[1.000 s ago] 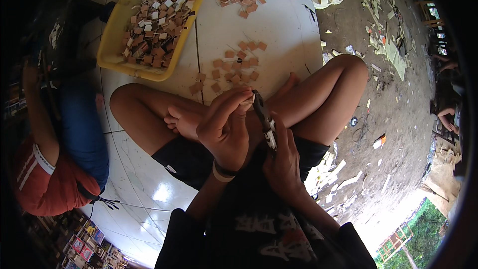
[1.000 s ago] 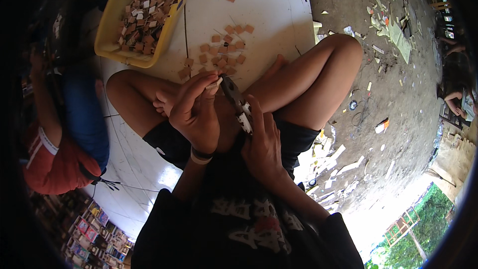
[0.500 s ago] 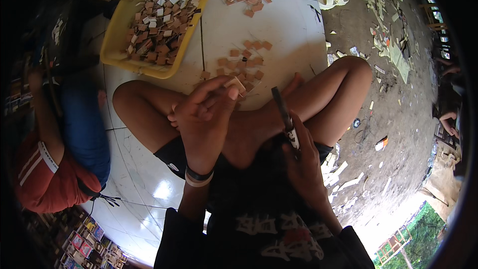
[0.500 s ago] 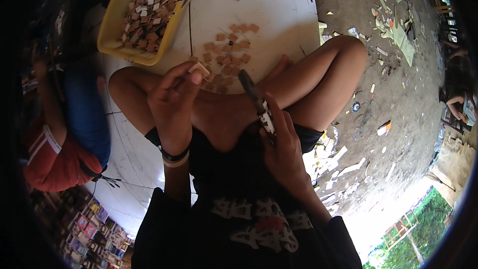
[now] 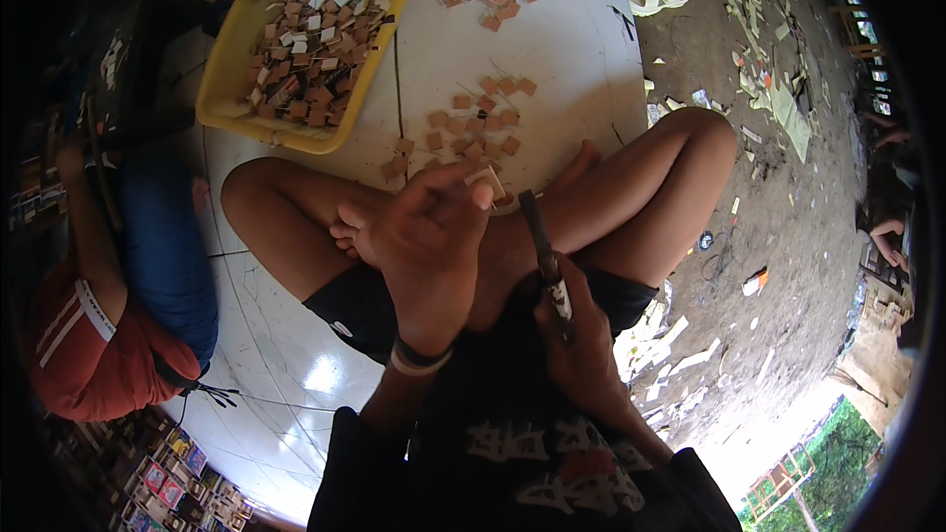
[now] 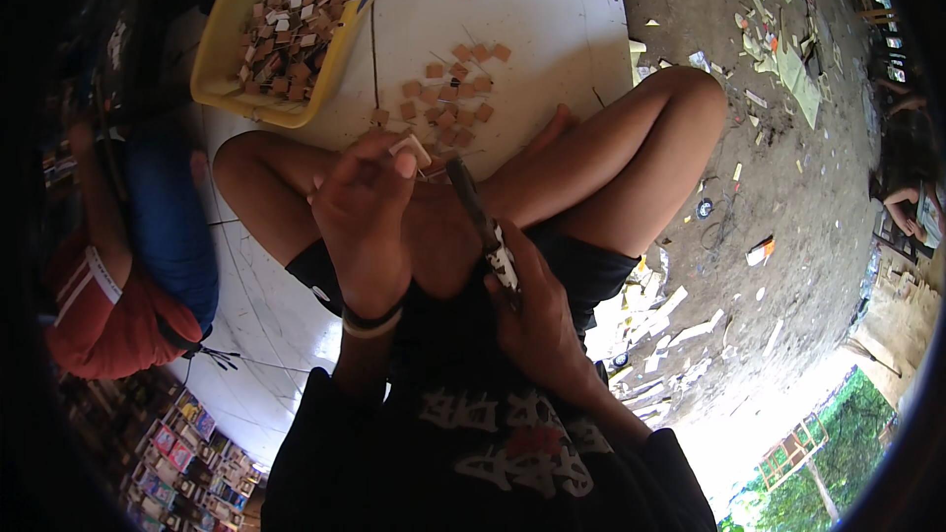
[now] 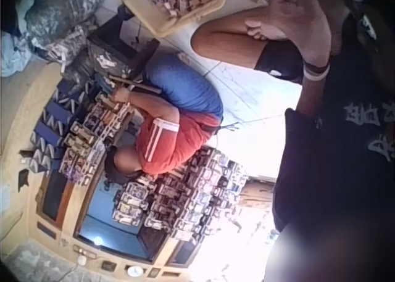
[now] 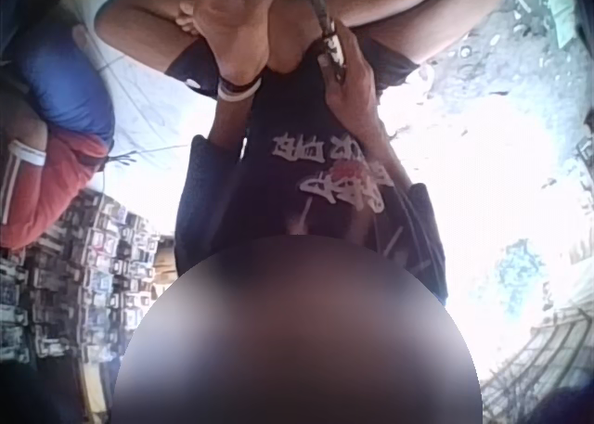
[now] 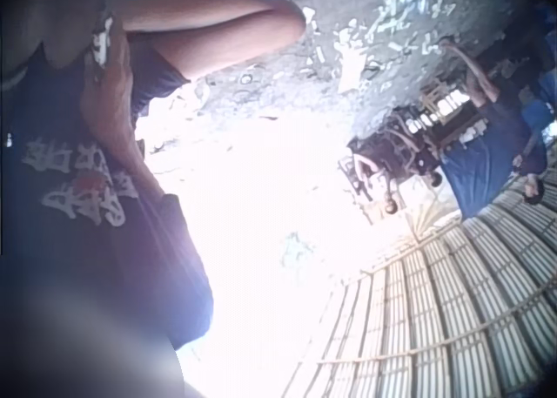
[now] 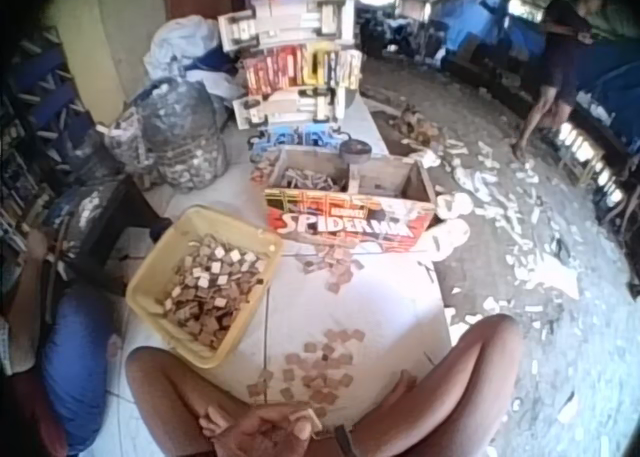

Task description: The person sits cross-legged on the floor and uses a knife to carve small wooden blocks into smaller pieces. The carved pieces are placed into a yellow plastic bin while the person continues to pick up and carve additional blocks.

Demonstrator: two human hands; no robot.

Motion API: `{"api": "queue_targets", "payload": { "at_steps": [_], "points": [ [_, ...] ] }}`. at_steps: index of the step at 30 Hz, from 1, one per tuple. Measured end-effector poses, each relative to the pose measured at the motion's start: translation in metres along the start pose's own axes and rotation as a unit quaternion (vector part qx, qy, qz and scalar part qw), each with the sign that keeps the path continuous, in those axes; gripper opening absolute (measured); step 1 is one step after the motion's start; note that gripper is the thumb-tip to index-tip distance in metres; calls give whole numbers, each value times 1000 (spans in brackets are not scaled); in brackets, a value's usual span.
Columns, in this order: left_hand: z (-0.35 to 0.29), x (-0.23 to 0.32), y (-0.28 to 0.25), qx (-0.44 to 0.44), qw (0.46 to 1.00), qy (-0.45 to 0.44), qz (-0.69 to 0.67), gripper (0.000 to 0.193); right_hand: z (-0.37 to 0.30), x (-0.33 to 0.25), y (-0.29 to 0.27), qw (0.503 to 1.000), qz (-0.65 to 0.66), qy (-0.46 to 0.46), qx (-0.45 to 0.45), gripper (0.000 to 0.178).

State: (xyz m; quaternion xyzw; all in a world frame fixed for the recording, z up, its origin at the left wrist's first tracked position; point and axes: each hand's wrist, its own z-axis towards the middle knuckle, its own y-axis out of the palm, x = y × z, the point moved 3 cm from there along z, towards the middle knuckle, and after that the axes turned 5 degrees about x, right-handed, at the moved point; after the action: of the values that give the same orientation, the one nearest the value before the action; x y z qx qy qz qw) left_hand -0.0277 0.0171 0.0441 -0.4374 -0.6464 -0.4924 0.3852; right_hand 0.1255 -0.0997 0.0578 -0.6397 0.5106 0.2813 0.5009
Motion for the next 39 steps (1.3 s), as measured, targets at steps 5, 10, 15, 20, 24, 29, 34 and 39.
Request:
{"api": "queue_targets", "payload": {
  "at_steps": [5,10,15,20,24,29,34,39],
  "points": [
    [-10,-2,1,5,1000,10,12,25,-8,-1,7,1000,2,6,5,58],
    [1,0,-10,-51,998,-26,33,24,-4,0,0,1000,-6,-6,-7,60],
    [2,6,-11,-58,993,-14,98,23,-3,-1,-1,998,-36,-47,11,62],
    [5,5,-15,-66,993,-21,93,25,-3,-1,-1,996,-60,-55,22,64],
    [4,2,-12,-53,997,-29,37,26,-2,-1,0,997,-55,-56,16,64],
    [-4,-8,-5,-34,994,-107,9,24,1,0,-1,997,-37,-60,10,63],
    [-8,-20,-2,-1,993,-93,-74,19,0,0,0,999,-16,-37,-4,63],
    [-13,-22,-5,29,986,-130,-102,19,-1,-2,2,1000,4,-2,-5,63]
  ]
}}
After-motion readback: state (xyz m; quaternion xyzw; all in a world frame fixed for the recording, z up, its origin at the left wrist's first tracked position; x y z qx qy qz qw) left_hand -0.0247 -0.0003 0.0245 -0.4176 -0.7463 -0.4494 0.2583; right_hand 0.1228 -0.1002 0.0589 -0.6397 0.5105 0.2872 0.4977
